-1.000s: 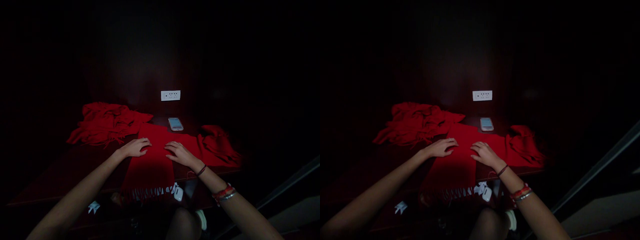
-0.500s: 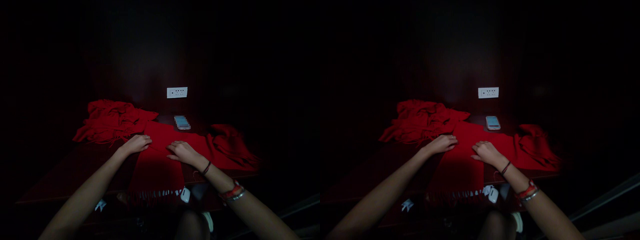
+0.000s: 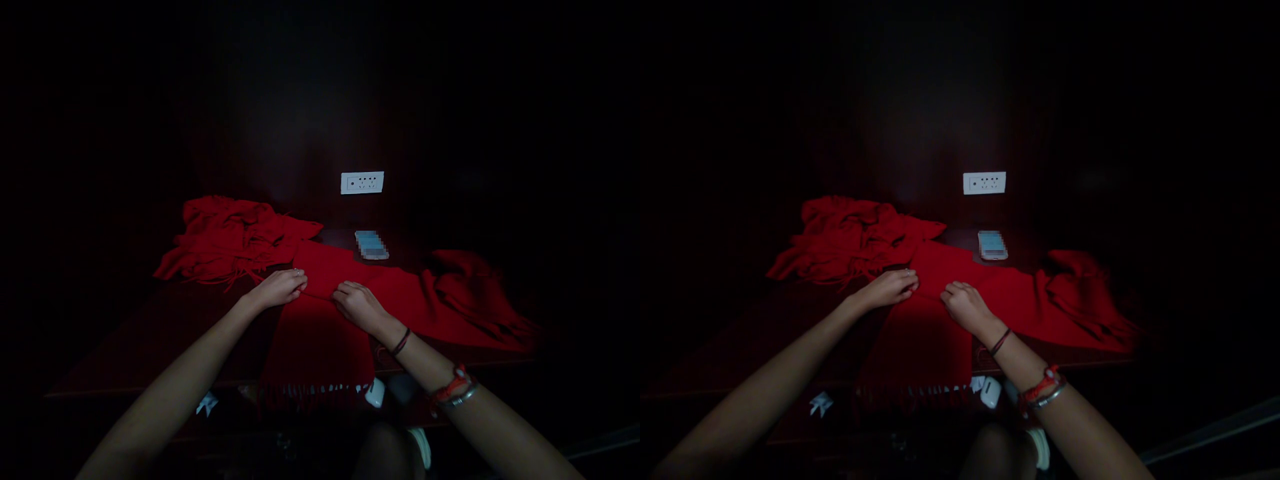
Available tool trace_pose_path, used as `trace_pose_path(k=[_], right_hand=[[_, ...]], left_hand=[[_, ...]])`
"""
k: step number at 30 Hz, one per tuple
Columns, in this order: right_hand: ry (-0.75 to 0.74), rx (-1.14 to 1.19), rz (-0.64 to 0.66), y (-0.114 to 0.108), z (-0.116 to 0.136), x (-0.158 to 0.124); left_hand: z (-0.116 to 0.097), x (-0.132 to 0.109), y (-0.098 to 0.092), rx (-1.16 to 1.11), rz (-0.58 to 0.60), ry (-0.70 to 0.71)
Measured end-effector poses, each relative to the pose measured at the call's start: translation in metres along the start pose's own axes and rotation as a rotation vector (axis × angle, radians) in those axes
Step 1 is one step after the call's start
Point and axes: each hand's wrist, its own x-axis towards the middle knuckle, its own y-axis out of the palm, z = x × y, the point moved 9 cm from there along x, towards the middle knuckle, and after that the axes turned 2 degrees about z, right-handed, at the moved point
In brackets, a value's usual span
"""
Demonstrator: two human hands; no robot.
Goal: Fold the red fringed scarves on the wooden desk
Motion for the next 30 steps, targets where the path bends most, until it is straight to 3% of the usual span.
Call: trace_pose_path(k=[14, 20, 30], right_hand=[[-0.035, 0.040, 0.001, -0.005, 0.005, -0.005], [0.002, 0.047, -0.012, -0.004, 0.002, -0.004], [-0.050, -0.045, -0.052, -0.004, 0.011, 0.002]], left_hand=[[-0.023, 0.002, -0.004, -0.055, 0.006, 0.102], [-0.024, 0.004, -0.004, -0.007, -0.021, 0.094], [-0.019, 0.005, 0.000, -0.203, -0.025, 0.061]])
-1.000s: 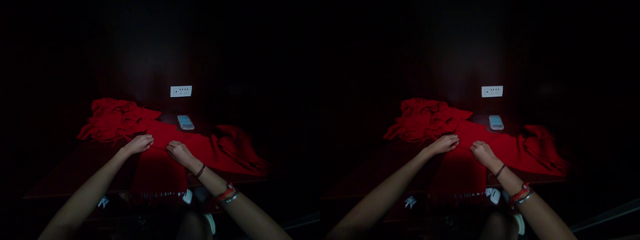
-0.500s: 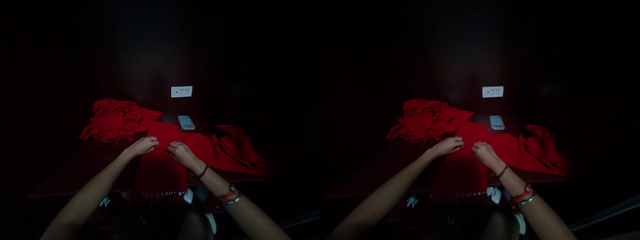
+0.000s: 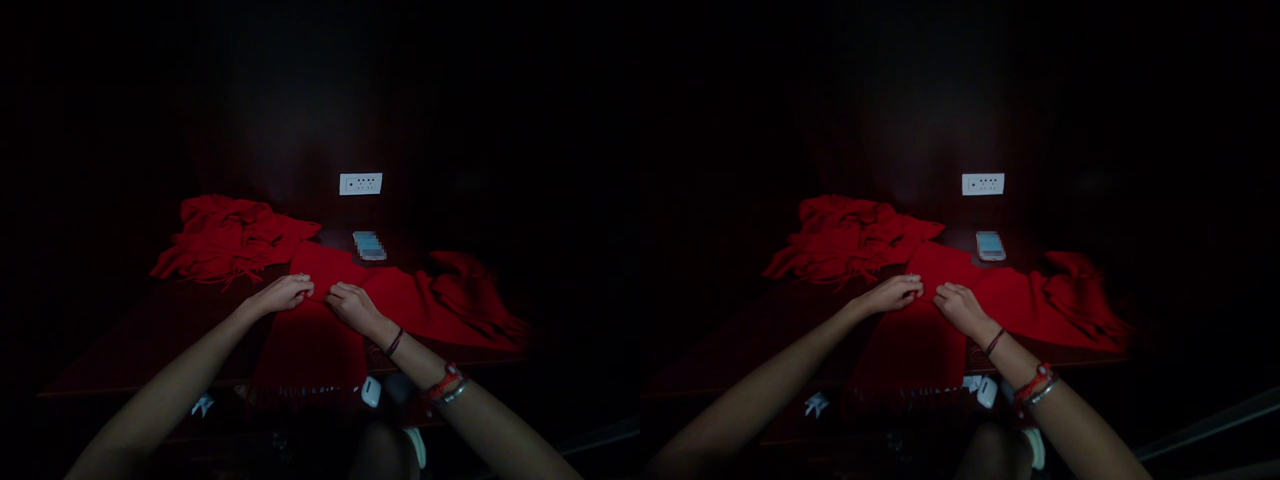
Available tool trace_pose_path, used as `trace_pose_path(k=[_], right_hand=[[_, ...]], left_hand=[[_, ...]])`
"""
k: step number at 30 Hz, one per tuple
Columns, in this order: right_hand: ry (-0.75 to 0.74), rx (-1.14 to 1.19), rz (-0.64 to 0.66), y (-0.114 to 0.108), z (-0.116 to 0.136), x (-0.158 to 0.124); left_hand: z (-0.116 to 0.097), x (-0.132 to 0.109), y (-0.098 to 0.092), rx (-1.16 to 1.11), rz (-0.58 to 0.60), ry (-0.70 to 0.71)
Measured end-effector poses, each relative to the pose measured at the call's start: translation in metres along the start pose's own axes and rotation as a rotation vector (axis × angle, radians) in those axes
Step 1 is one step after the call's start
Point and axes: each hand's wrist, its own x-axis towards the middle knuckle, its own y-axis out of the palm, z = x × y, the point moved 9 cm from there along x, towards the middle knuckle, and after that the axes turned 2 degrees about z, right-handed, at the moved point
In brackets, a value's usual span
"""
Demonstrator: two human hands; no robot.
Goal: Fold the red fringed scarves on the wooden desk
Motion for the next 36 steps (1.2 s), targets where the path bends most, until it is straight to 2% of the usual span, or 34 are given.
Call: trace_pose_path(k=[5, 10, 12, 14, 18, 20, 23, 26, 28, 32, 34, 36], right_hand=[[-0.026, 0.100, 0.051, 0.001, 0.000, -0.003], [-0.039, 0.339, 0.052, -0.003, -0.002, -0.015], [-0.018, 0.423, 0.056, -0.006, -0.004, -0.024], [0.009, 0.480, 0.069, -0.009, -0.005, -0.037], [0.078, 0.553, 0.113, -0.015, -0.013, -0.068], [0.106, 0.582, 0.133, -0.019, -0.020, -0.079], [0.186, 0.561, 0.103, -0.024, -0.039, -0.082], [0.348, 0.435, 0.061, -0.021, -0.061, -0.075], [0.428, 0.348, 0.141, -0.007, -0.067, -0.072], [0.489, 0.263, 0.400, 0.025, -0.067, -0.086], [0.511, 0.248, 0.445, 0.028, -0.068, -0.097], [0.526, 0.229, 0.425, 0.023, -0.071, -0.106]], left_hand=[[0.003, 0.000, 0.001, -0.113, 0.027, 0.002], [0.003, -0.006, 0.004, -0.391, 0.194, 0.040], [0.003, -0.006, 0.007, -0.457, 0.224, 0.026], [0.007, -0.004, 0.008, -0.421, 0.166, -0.033], [0.012, 0.004, 0.006, -0.183, -0.031, -0.169], [0.012, 0.011, 0.010, -0.054, -0.013, -0.253], [0.009, 0.026, 0.010, 0.089, 0.040, -0.325], [-0.001, 0.048, 0.007, 0.110, -0.011, -0.260], [0.002, 0.057, 0.019, 0.057, 0.033, -0.271], [0.025, 0.057, 0.051, -0.055, 0.189, -0.430], [0.031, 0.055, 0.056, -0.068, 0.187, -0.462], [0.034, 0.053, 0.058, -0.076, 0.172, -0.471]])
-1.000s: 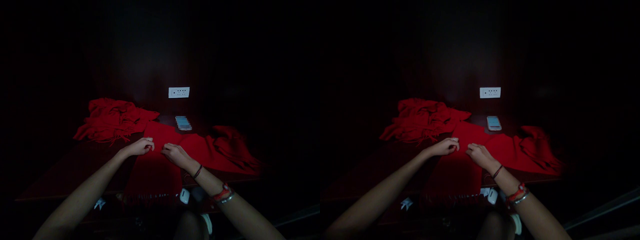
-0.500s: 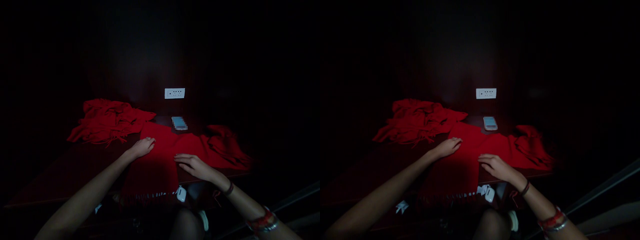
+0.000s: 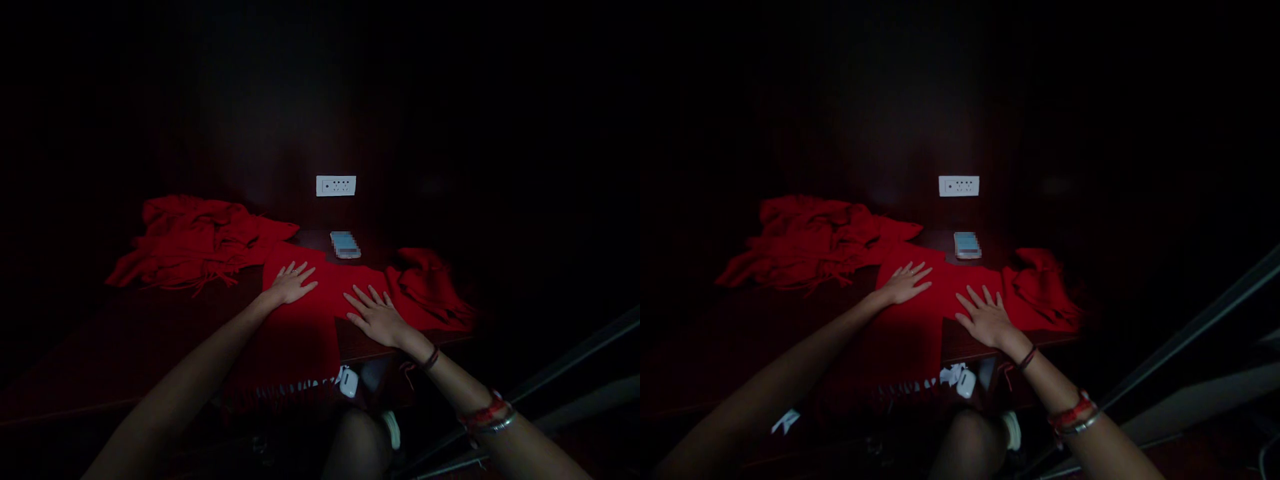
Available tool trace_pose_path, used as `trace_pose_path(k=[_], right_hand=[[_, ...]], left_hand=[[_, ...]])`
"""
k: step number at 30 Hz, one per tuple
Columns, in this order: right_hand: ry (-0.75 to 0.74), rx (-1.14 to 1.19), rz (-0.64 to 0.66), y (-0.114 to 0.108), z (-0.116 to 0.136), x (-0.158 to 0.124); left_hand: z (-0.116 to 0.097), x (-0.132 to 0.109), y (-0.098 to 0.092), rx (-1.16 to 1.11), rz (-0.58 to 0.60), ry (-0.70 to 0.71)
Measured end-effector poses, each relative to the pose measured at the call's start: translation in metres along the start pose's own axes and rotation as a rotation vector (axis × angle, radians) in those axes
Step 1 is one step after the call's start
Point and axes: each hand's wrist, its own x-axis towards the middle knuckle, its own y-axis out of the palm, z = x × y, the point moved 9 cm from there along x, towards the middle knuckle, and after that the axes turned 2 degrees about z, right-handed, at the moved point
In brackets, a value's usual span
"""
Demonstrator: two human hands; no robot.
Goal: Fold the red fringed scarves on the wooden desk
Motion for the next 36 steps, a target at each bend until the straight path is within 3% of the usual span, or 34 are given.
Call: trace_pose_path(k=[4, 7, 10, 12, 16, 22, 30, 36], right_hand=[[-0.094, 0.004, -0.099, -0.014, 0.003, -0.011], [-0.254, -0.001, -0.189, -0.028, 0.020, -0.016], [-0.376, -0.058, -0.254, -0.039, 0.039, -0.021], [-0.403, -0.115, -0.252, -0.039, 0.048, -0.021], [-0.410, -0.220, -0.225, -0.034, 0.055, -0.021], [-0.376, -0.208, -0.309, -0.039, 0.055, -0.021], [-0.335, -0.239, -0.373, -0.039, 0.060, -0.016], [-0.447, -0.195, -0.398, -0.040, 0.067, -0.024]], left_hand=[[-0.006, -0.007, -0.012, 0.002, -0.083, 0.065], [-0.030, -0.024, -0.030, 0.034, -0.149, 0.281], [-0.057, -0.048, -0.038, 0.044, -0.069, 0.512], [-0.067, -0.060, -0.040, 0.069, -0.017, 0.579], [-0.076, -0.068, -0.042, 0.185, -0.019, 0.611], [-0.079, -0.067, -0.042, 0.275, -0.084, 0.618], [-0.081, -0.065, -0.047, 0.150, -0.138, 0.666], [-0.083, -0.066, -0.045, 0.048, -0.082, 0.702]])
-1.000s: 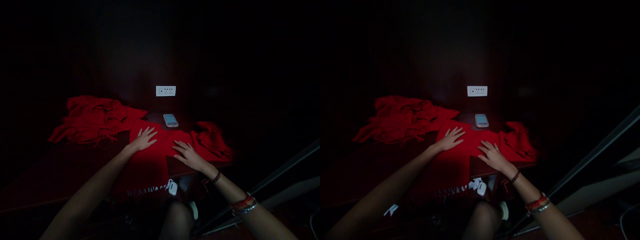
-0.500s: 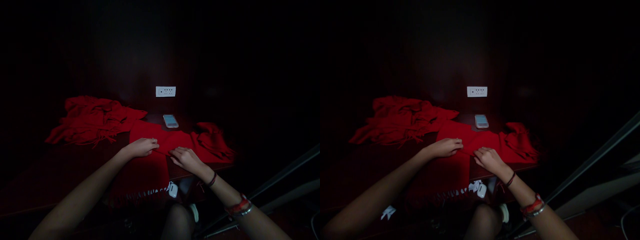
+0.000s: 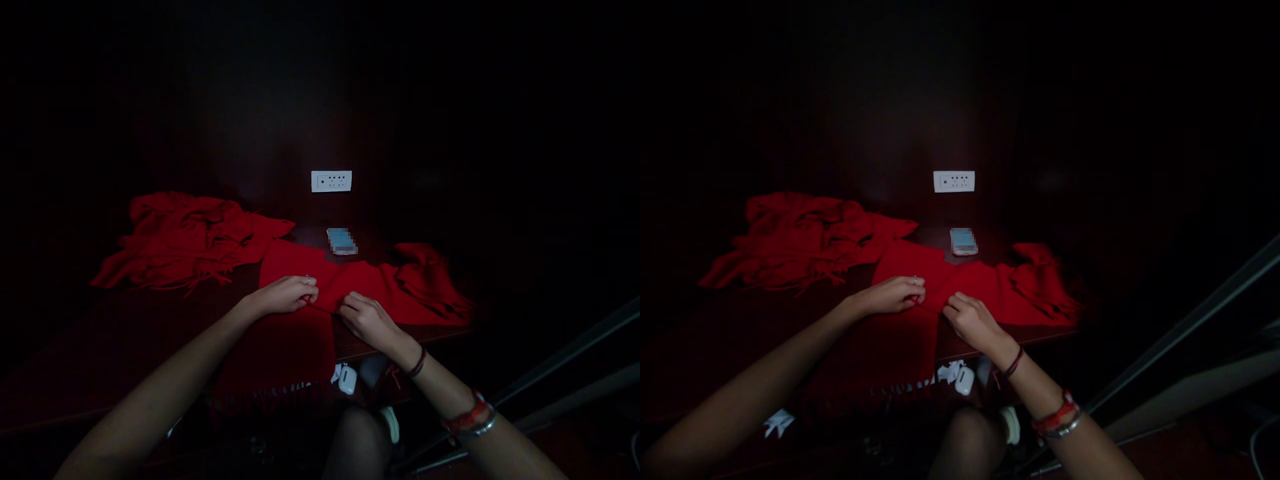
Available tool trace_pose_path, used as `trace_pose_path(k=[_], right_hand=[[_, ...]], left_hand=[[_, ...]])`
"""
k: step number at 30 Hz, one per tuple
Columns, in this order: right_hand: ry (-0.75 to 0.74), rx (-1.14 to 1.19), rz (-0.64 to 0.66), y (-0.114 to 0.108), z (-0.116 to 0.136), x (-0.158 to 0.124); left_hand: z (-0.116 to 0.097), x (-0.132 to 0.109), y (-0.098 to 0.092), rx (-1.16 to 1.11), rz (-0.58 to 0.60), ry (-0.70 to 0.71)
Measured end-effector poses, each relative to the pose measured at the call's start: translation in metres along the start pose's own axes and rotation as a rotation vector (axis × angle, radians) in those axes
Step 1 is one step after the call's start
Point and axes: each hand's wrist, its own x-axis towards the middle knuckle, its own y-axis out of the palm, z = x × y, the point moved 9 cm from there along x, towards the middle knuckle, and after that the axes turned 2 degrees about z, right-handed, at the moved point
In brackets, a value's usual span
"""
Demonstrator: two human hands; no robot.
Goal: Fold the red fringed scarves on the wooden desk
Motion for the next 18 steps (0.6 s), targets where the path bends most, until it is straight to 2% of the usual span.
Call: trace_pose_path(k=[7, 10, 12, 13, 15, 17, 18], right_hand=[[0.019, 0.234, -0.007, 0.006, -0.006, -0.002], [0.024, 0.316, 0.028, 0.003, -0.011, -0.003], [-0.002, 0.368, 0.075, -0.003, -0.016, 0.000], [-0.005, 0.392, 0.083, -0.007, -0.021, 0.003], [0.042, 0.416, 0.042, -0.017, -0.038, 0.013], [0.149, 0.385, -0.035, -0.022, -0.059, 0.026], [0.205, 0.352, -0.056, -0.020, -0.066, 0.032]], left_hand=[[-0.004, 0.001, 0.002, -0.095, 0.020, 0.018], [-0.007, -0.001, 0.004, -0.262, 0.077, 0.035], [-0.002, -0.002, 0.002, -0.403, 0.075, 0.016], [0.005, -0.001, -0.001, -0.451, 0.029, -0.018], [0.028, 0.002, -0.011, -0.452, -0.137, -0.127], [0.054, 0.006, -0.016, -0.347, -0.289, -0.247], [0.066, 0.008, -0.013, -0.280, -0.314, -0.303]])
